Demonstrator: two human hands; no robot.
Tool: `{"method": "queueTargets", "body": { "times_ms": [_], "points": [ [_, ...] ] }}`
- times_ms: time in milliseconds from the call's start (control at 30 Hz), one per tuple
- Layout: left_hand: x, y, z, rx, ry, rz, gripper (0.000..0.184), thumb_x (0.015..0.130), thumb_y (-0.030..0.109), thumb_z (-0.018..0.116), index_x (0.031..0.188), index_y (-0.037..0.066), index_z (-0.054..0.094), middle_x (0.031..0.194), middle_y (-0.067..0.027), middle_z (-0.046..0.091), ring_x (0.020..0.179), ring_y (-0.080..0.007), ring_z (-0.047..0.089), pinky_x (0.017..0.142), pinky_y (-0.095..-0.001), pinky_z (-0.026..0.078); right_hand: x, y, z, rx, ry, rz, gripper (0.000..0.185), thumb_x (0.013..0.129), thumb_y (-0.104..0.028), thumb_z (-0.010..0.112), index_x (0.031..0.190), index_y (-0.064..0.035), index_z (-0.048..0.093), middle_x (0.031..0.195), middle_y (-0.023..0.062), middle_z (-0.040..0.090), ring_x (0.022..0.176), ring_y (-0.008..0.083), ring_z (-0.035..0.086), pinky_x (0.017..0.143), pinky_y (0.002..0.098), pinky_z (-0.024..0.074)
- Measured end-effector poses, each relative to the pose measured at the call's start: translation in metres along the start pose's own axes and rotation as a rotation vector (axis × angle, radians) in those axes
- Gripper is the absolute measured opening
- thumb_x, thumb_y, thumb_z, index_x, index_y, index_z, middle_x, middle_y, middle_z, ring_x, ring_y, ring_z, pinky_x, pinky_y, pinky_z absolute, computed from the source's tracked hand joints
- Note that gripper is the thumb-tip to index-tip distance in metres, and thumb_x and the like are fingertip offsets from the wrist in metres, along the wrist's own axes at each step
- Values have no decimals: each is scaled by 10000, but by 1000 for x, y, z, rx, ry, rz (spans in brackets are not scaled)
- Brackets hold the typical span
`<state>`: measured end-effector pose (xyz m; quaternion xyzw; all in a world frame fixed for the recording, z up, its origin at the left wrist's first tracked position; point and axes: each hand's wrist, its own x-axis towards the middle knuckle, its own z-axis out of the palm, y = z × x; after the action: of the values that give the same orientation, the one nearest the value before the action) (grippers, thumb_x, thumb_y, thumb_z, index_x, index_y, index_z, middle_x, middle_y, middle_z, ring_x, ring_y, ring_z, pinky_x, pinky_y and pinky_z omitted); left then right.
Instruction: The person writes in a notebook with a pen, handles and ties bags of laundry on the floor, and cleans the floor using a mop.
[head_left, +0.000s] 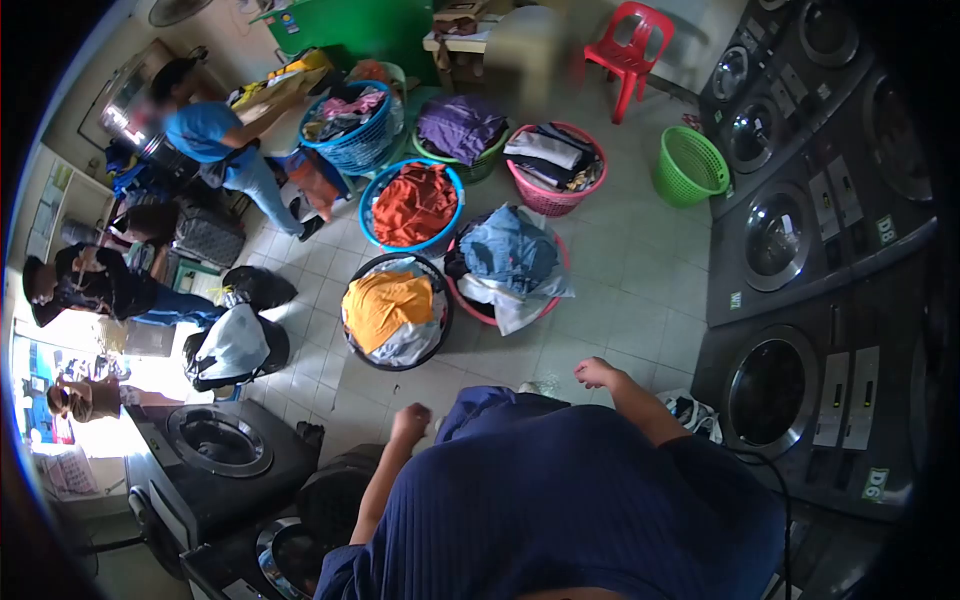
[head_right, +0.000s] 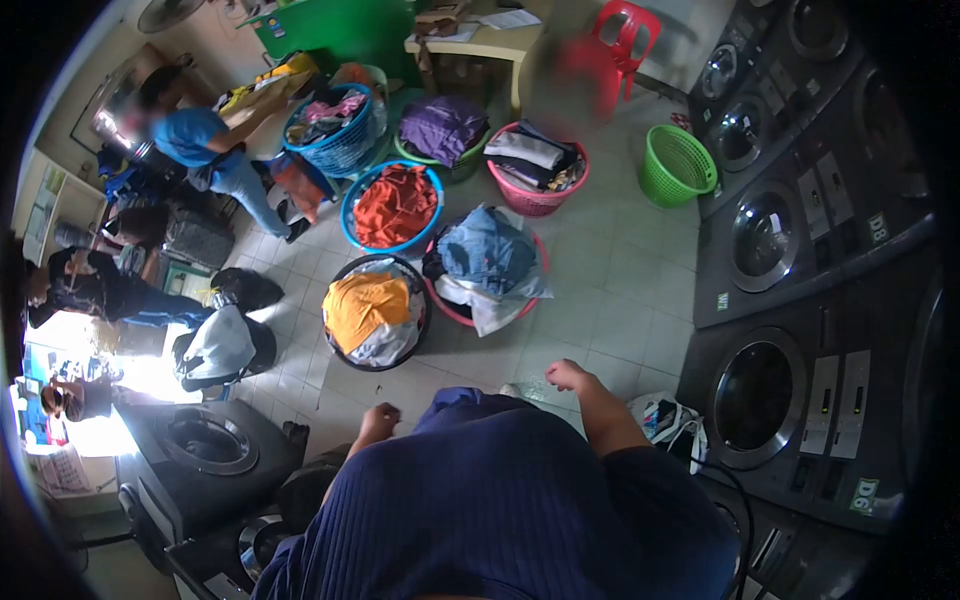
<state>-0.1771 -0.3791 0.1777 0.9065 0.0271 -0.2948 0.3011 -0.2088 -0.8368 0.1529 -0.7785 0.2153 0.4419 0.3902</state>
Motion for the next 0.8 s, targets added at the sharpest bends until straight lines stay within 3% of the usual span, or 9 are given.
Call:
{"method": "queueTargets", "body": {
  "times_ms": [100, 200, 300, 433, 567, 633, 667, 700, 800],
  "points": [
    [11, -7, -7, 119, 319, -130, 227, 672, 259, 552, 709, 36, 571, 722, -181, 583, 690, -323, 572, 627, -396, 453, -9, 18, -30, 86, 36, -35, 271, 729, -214, 515, 975, -107, 549, 786, 32, 586, 611, 135, 573, 461, 247, 416],
    [19, -8, 1, 133, 331, -351, 270, 668, 301, 555, 743, 43, 587, 748, -163, 593, 726, -306, 575, 660, -384, 456, -4, 45, -64, 183, 93, -31, 271, 733, -214, 520, 978, -100, 546, 788, 41, 588, 597, 141, 572, 465, 248, 417],
    [36, -2, 8, 280, -92, -280, 296, 641, 318, 579, 805, 74, 609, 847, -112, 604, 828, -255, 570, 736, -329, 449, 5, 69, -93, 289, 197, 51, 260, 737, -202, 517, 970, -90, 545, 769, 55, 588, 561, 151, 567, 444, 259, 414],
    [94, -12, 24, 323, -221, -245, 230, 619, 239, 594, 787, 85, 621, 849, -122, 601, 824, -257, 572, 723, -323, 452, 11, 90, -113, 376, 253, 183, 244, 757, -224, 522, 944, -71, 556, 728, 65, 594, 524, 161, 559, 422, 278, 421],
    [134, 145, -47, 146, -202, -291, 170, 646, 162, 562, 746, 39, 621, 792, -157, 599, 770, -267, 585, 666, -350, 466, -1, 82, -141, 593, 262, 152, 253, 759, -170, 509, 983, -59, 546, 743, 65, 602, 532, 151, 566, 433, 281, 429],
    [222, 120, -19, 518, 2, -50, 148, 685, 111, 511, 738, 22, 617, 782, -152, 604, 744, -227, 599, 588, -330, 472, 3, 81, -158, 607, 359, 103, 258, 756, -165, 510, 991, -65, 543, 751, 67, 602, 535, 147, 568, 442, 273, 432],
    [268, 137, -22, 778, -213, 125, 168, 729, 107, 463, 737, 35, 615, 778, -153, 603, 745, -218, 599, 572, -325, 472, 5, 81, -167, 608, 357, 105, 258, 756, -165, 510, 991, -65, 543, 751, 67, 602, 535, 147, 568, 442, 273, 432],
    [272, 195, -43, 770, -120, 242, 205, 762, 157, 437, 734, 55, 612, 763, -168, 599, 719, -250, 598, 589, -361, 470, 7, 81, -174, 654, 412, 131, 252, 732, -160, 514, 955, -52, 558, 730, 71, 601, 535, 153, 571, 435, 264, 424],
    [329, 293, -50, 215, 283, 184, 277, 728, 247, 455, 742, -10, 556, 717, -235, 551, 755, -386, 531, 671, -418, 446, 14, 81, -193, 639, 416, 167, 250, 726, -165, 515, 942, -51, 566, 726, 70, 602, 539, 156, 575, 442, 262, 427]
  ]
}}
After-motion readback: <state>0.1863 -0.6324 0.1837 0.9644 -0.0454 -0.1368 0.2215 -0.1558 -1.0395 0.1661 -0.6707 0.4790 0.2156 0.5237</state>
